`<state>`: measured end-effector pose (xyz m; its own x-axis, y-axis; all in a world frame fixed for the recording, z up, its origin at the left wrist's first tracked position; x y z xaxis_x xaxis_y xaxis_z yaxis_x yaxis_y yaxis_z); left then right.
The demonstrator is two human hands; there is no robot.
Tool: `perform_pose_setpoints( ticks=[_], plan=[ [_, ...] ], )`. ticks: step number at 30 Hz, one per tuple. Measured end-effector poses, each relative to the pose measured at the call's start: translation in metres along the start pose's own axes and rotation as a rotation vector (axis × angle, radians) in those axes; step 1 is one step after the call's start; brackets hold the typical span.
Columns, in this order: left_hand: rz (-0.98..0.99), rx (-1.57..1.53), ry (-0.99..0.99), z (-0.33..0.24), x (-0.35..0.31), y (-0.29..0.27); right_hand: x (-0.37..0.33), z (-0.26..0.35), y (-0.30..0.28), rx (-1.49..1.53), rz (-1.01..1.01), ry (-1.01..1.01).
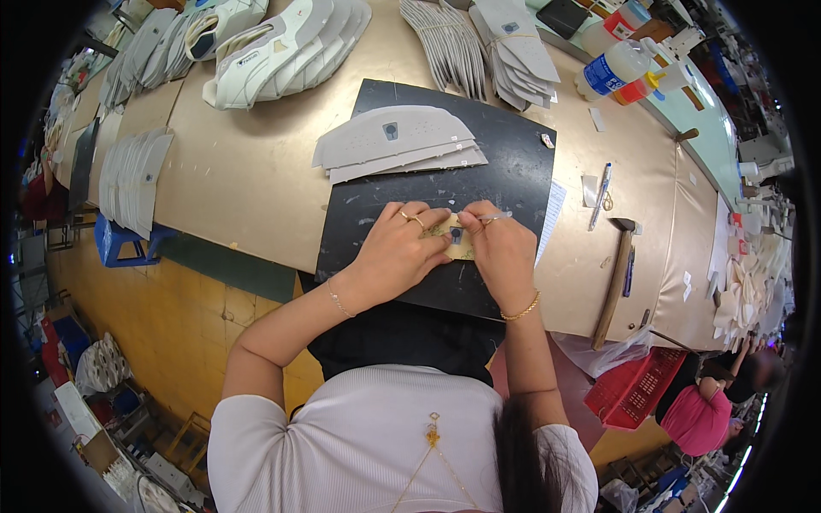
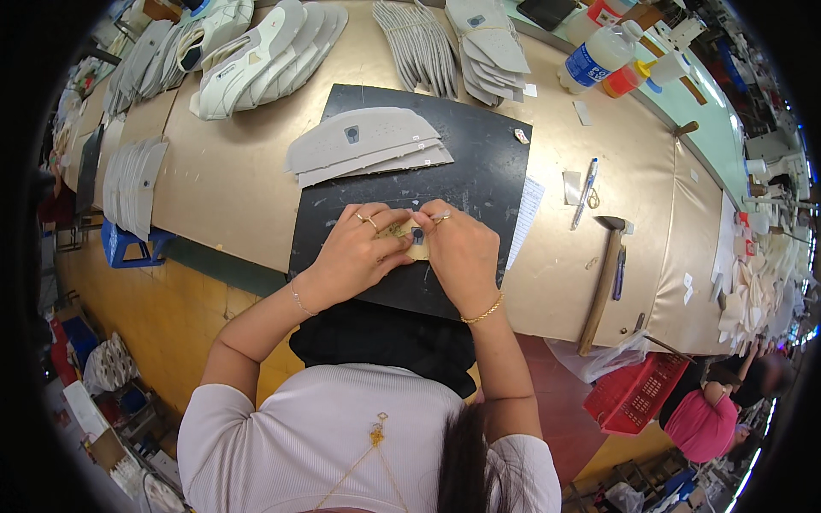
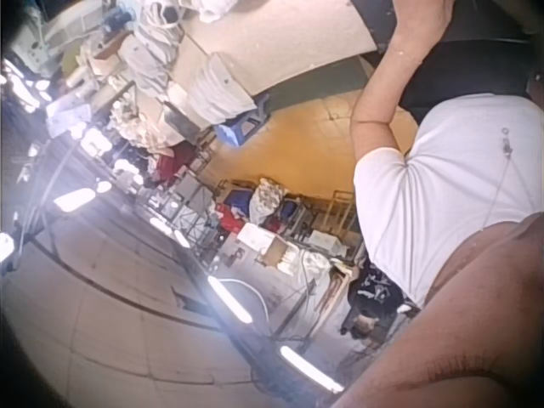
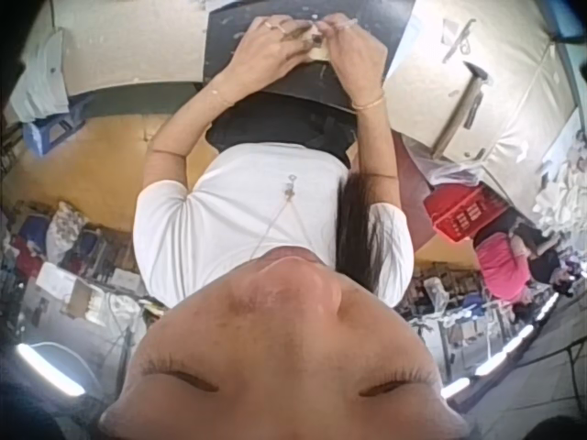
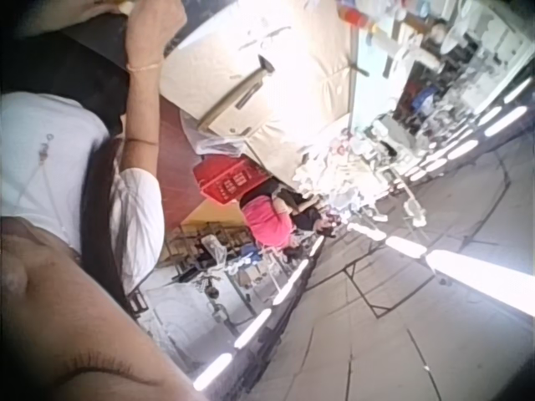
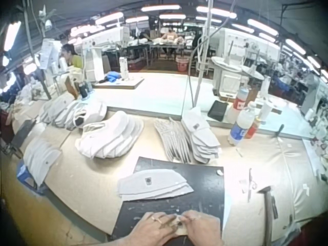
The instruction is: The person uses a small template and a pen to mark a series of white fabric pieces on a black cutting mat. They repeatedly place the template, trace or mark the fabric, then set the marked piece aside and pick up the next one from a nearby stack.
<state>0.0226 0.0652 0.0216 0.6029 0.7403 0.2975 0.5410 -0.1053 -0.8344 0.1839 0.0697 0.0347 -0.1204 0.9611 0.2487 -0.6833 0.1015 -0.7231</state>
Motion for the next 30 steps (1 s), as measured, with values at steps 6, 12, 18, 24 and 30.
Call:
perform_pose_setpoints(
  ticks=[6, 12, 18, 24, 30],
  plan=[
    [-0.009, -0.080, 0.016, 0.008, -0.001, 0.001, -0.009, -0.010, -0.013, 0.287, -0.155, 0.203],
    [0.036, -0.335, -0.155, 0.022, 0.006, -0.006, -0.026, -0.019, -0.036, 0.544, -0.458, 0.139],
    [-0.310, -0.209, -0.203, 0.052, 0.017, -0.046, -0.033, -0.008, -0.051, 0.642, -0.543, -0.021],
    [-0.400, 0.106, -0.094, 0.065, 0.015, -0.061, -0.036, -0.009, -0.042, 0.666, -0.482, -0.022],
    [-0.118, -0.086, 0.044, 0.017, -0.005, -0.012, -0.039, -0.015, -0.036, 0.655, -0.433, 0.040]
  ],
)
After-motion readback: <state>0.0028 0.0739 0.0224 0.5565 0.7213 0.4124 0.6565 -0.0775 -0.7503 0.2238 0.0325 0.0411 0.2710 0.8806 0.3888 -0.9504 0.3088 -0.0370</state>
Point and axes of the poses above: each hand's wrist, its own x-axis towards the middle knuckle, its own y-axis out of the palm, z = x × y, the point moved 4 cm from there along x, towards the middle knuckle, and after that the axes turned 5 degrees about x, right-handed, at the moved point
